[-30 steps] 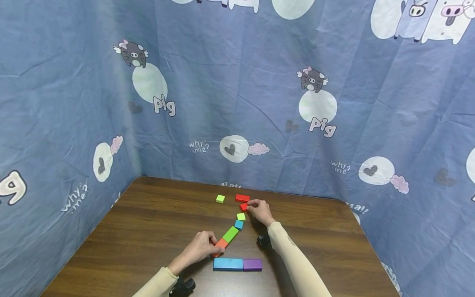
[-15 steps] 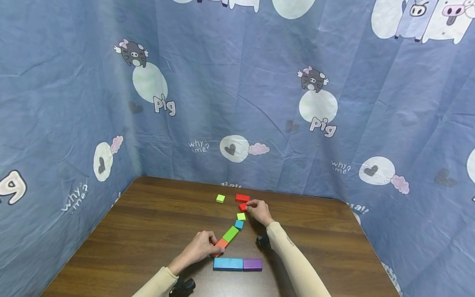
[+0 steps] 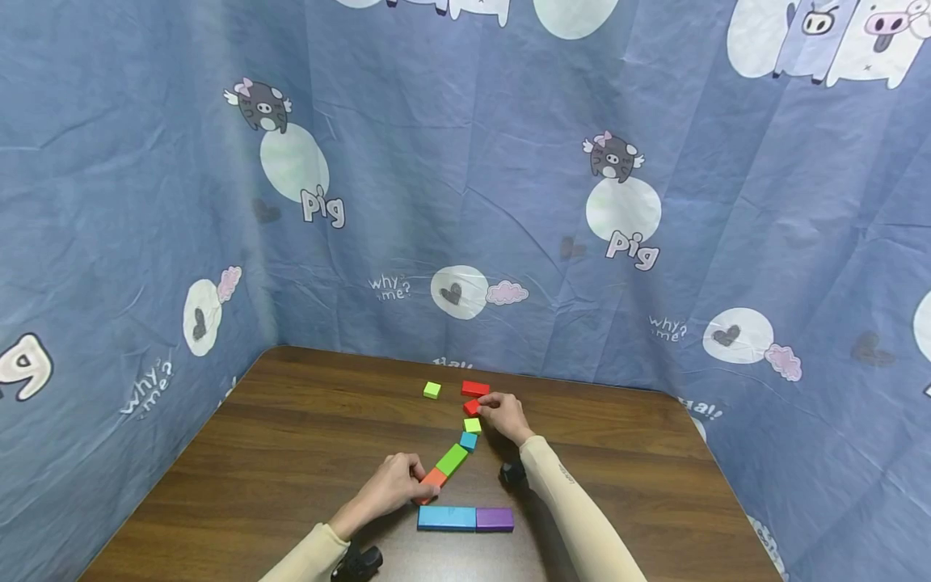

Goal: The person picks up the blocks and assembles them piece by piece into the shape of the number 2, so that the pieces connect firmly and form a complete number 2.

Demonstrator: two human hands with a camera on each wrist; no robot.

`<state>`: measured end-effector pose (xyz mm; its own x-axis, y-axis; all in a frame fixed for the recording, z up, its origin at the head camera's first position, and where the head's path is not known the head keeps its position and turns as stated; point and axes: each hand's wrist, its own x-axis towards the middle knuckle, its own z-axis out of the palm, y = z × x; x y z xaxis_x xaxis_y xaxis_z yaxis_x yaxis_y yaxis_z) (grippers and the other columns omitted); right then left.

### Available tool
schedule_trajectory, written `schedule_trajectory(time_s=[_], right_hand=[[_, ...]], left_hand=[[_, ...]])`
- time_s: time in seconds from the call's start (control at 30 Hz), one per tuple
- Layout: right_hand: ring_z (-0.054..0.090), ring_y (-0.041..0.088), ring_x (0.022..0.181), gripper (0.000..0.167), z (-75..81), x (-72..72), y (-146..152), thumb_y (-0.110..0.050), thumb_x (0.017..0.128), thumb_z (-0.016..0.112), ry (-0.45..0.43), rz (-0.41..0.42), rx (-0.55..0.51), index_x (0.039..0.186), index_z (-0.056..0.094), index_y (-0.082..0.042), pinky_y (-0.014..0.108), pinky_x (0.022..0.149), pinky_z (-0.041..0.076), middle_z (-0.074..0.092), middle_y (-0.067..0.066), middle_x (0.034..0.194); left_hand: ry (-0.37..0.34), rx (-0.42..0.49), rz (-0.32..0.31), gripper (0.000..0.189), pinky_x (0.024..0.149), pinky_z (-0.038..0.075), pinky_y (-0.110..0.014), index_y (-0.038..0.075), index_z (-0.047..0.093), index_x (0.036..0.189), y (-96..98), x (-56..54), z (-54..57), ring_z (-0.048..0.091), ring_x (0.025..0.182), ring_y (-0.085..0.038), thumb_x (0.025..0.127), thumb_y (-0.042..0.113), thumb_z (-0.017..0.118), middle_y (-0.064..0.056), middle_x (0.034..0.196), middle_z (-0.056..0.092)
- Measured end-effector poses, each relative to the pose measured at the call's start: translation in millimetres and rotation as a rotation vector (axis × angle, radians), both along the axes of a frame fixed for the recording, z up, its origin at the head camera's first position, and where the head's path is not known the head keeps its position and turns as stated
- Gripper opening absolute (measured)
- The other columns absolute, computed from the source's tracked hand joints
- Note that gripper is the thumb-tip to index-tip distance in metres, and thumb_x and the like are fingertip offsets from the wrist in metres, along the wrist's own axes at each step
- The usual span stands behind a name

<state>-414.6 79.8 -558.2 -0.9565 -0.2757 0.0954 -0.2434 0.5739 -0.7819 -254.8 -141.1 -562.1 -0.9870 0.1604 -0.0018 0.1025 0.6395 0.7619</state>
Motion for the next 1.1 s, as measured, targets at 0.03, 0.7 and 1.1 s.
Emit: schedule_trajectory(time_s=[0.03,0.7,1.1], right_hand=[[0.059,0.013,0.079,0.018,-0.6,-0.2,0.1,-0.015,0.087,0.070,0.004,0.002,-0.002,0.102,0.073,-0.006,0.028,0.069,0.047,0.072,0.009,0.099],[0.056,0.016,0.088,0.016,5.3,1.7,-4.2,-0.017,0.087,0.070,-0.016,0.008,0.039,0.101,0.074,-0.010,0.031,0.078,0.045,0.072,0.006,0.104],[0.056,0.017,0.089,0.018,1.7,4.0,-3.3,-0.016,0.088,0.068,-0.001,0.054,0.046,0.104,0.073,-0.009,0.032,0.078,0.046,0.071,0.007,0.106]], left_hand=[[0.003,-0.001,0.000,0.031,0.051,0.037,-0.024,0.010,0.062,0.078,-0.1,0.1,-0.2,0.048,0.064,-0.011,0.074,0.033,0.082,0.003,0.072,0.058],[0.007,-0.010,0.026,0.032,0.053,0.038,-0.024,0.009,0.062,0.078,1.2,-1.1,2.0,0.049,0.065,-0.012,0.072,0.031,0.084,0.002,0.072,0.057],[0.000,-0.017,0.035,0.032,0.053,0.038,-0.024,0.009,0.062,0.077,1.6,-0.2,0.5,0.049,0.065,-0.012,0.072,0.032,0.084,0.002,0.072,0.057]])
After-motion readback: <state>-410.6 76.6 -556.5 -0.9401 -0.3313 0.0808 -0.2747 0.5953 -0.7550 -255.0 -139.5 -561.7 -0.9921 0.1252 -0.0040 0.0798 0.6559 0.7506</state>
